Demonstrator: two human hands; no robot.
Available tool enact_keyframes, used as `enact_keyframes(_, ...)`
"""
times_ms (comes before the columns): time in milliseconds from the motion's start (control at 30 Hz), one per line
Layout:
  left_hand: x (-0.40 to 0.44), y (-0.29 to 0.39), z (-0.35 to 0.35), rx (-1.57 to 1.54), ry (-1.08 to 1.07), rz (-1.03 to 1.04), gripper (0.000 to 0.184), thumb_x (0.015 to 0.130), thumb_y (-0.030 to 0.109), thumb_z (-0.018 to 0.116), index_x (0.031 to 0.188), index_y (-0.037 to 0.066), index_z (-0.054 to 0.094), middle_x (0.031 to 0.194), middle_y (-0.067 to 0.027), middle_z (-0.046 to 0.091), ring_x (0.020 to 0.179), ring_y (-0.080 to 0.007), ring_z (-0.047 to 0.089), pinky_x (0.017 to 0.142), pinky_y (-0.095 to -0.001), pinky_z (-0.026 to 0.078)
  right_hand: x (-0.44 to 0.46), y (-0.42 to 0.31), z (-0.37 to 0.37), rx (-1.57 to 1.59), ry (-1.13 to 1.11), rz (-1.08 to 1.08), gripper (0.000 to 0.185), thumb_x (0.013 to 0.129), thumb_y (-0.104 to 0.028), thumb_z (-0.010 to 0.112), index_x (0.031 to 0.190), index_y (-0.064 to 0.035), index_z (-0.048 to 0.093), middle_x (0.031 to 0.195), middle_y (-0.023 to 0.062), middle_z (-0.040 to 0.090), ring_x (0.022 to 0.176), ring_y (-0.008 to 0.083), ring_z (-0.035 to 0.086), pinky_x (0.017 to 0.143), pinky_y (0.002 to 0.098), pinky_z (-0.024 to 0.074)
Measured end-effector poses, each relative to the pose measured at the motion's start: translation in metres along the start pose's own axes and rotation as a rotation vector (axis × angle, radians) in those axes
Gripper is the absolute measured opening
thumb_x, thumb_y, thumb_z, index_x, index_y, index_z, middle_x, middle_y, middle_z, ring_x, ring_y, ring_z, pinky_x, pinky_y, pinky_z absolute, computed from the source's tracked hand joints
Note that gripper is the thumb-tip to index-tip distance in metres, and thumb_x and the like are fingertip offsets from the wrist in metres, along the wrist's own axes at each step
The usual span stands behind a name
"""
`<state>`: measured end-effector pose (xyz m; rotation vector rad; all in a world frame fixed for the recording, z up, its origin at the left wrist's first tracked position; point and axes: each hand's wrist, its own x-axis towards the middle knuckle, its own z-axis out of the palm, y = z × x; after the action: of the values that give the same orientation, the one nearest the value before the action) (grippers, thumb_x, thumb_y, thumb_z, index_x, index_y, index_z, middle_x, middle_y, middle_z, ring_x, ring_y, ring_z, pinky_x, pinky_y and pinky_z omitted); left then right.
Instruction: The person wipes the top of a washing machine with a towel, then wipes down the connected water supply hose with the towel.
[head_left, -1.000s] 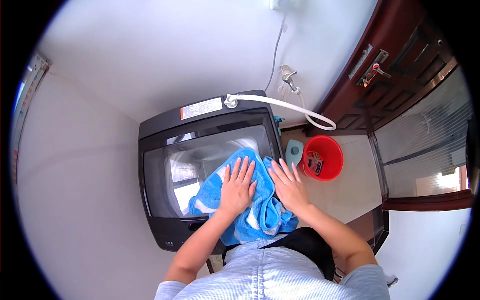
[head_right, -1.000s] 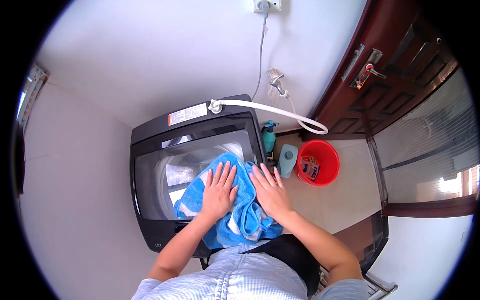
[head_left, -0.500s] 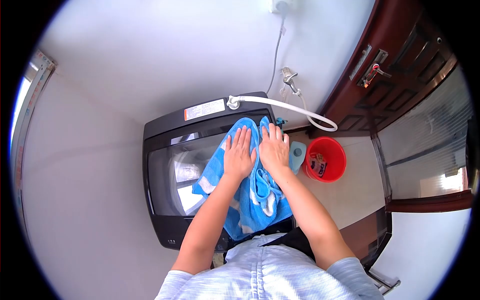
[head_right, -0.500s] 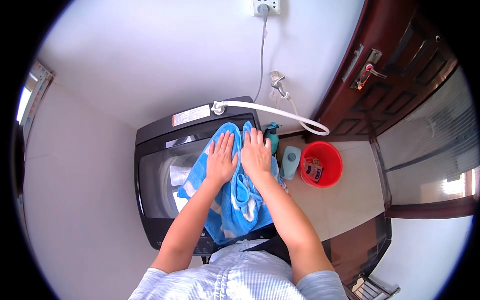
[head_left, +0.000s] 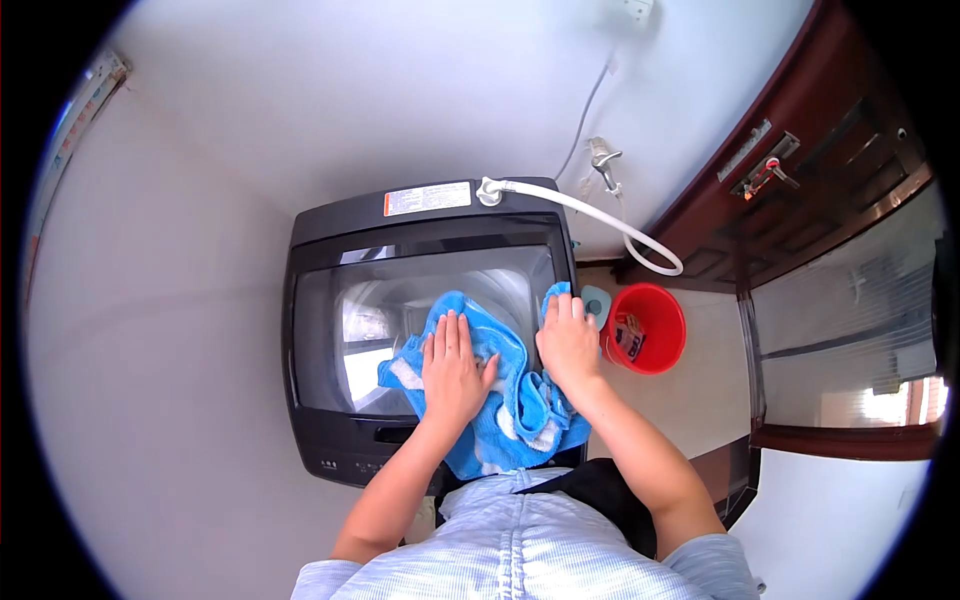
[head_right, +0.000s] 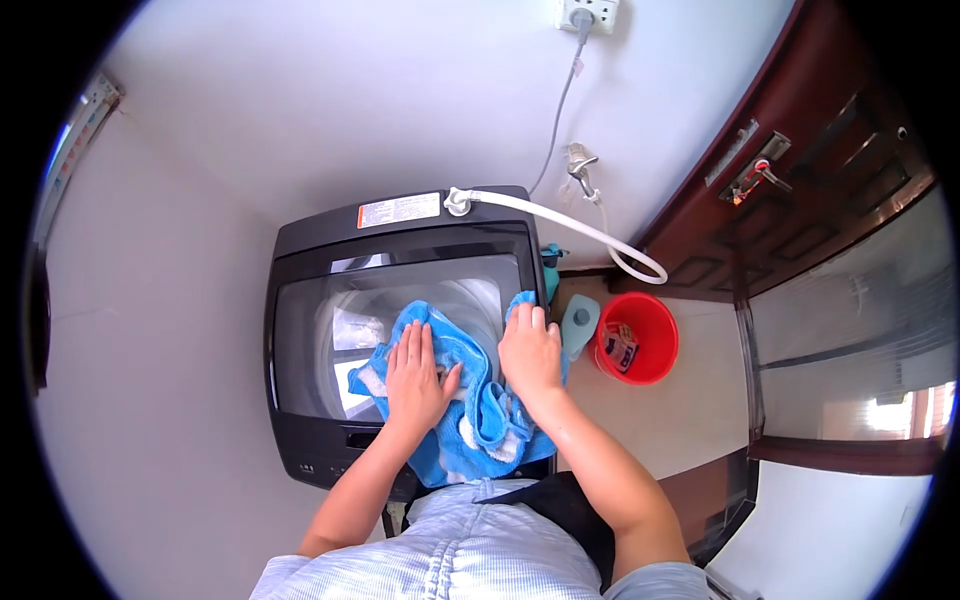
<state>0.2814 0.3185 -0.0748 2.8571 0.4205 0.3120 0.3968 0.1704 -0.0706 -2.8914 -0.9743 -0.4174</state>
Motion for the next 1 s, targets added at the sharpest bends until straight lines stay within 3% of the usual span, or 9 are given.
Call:
enact_keyframes(133, 0.034, -0.015, 0.004, 0.021, 0.061, -0.017, 0.080, 0.081, 0.039, 0.066, 0.140, -0.009, 0.039, 0.145, -0.0255, 0.041, 0.137, -0.0388, 0.037, 0.113, -0.0492, 0.029, 0.033, 0.005, 0.014, -0.016, 0.050, 0.006, 0.035, 0.080, -0.018, 0.060, 0.109, 0.0020, 0.063, 0.105, 0.0086, 0.054, 0.099, 0.0235, 0.052, 0.076, 0.0353, 0.0463)
enact_keyframes(167, 0.044, -0.019, 0.005, 0.033, 0.069, -0.021, 0.081, 0.081, 0.040, 0.065, 0.141, -0.008, 0.038, 0.146, -0.0257, 0.040, 0.138, -0.0388, 0.036, 0.113, -0.0491, 0.027, 0.043, 0.006, 0.013, 0.051, -0.043, 0.039, 0.049, 0.078, -0.021, 0.068, 0.120, 0.0023, 0.058, 0.108, 0.0096, 0.053, 0.103, 0.0262, 0.051, 0.084, 0.0380, 0.0446)
enact_keyframes(433, 0.072, -0.035, 0.023, 0.051, 0.105, -0.021, 0.079, 0.085, 0.045, 0.057, 0.146, -0.002, 0.036, 0.152, -0.0221, 0.033, 0.144, -0.0351, 0.028, 0.117, -0.0487, 0.019, 0.062, 0.011, 0.027, 0.194, 0.104, 0.104, 0.041, 0.081, -0.017, 0.063, 0.120, -0.0027, 0.064, 0.117, 0.0097, 0.057, 0.110, 0.0267, 0.051, 0.090, 0.0410, 0.0407)
enact_keyframes(533, 0.066, -0.038, 0.021, 0.078, 0.075, -0.009, 0.078, 0.087, 0.046, 0.056, 0.147, 0.000, 0.035, 0.154, -0.0208, 0.031, 0.145, -0.0347, 0.026, 0.117, -0.0491, 0.017, 0.050, 0.018, 0.029, 0.246, 0.083, 0.054, 0.041, 0.084, -0.017, 0.061, 0.123, -0.0050, 0.063, 0.126, 0.0092, 0.056, 0.121, 0.0283, 0.048, 0.101, 0.0441, 0.0369)
enact_keyframes(633, 0.048, -0.040, 0.017, 0.048, 0.030, 0.080, 0.078, 0.088, 0.045, 0.056, 0.147, 0.000, 0.034, 0.154, -0.0207, 0.031, 0.145, -0.0350, 0.025, 0.117, -0.0494, 0.016, 0.016, 0.024, 0.018, 0.377, -0.039, -0.049, 0.045, 0.090, -0.022, 0.058, 0.133, -0.0074, 0.055, 0.147, 0.0074, 0.044, 0.143, 0.0283, 0.031, 0.118, 0.0509, 0.0165)
enact_keyframes(833, -0.006, -0.020, -0.008, -0.124, -0.141, 0.187, 0.075, 0.086, 0.032, 0.063, 0.146, -0.003, 0.032, 0.154, -0.0227, 0.029, 0.145, -0.0376, 0.024, 0.117, -0.0511, 0.019, -0.058, 0.026, -0.007, 0.465, -0.155, -0.210, 0.050, 0.093, -0.023, 0.056, 0.140, -0.0084, 0.047, 0.152, 0.0080, 0.039, 0.145, 0.0285, 0.027, 0.118, 0.0542, 0.0152)
enact_keyframes(1000, -0.022, -0.005, -0.008, -0.110, -0.237, 0.236, 0.076, 0.086, 0.030, 0.063, 0.146, -0.005, 0.031, 0.153, -0.0235, 0.030, 0.144, -0.0378, 0.025, 0.117, -0.0498, 0.021, -0.057, 0.020, -0.010, 0.451, -0.151, -0.186, 0.050, 0.092, -0.019, 0.056, 0.140, -0.0064, 0.047, 0.152, 0.0105, 0.038, 0.144, 0.0289, 0.029, 0.117, 0.0532, 0.0199)
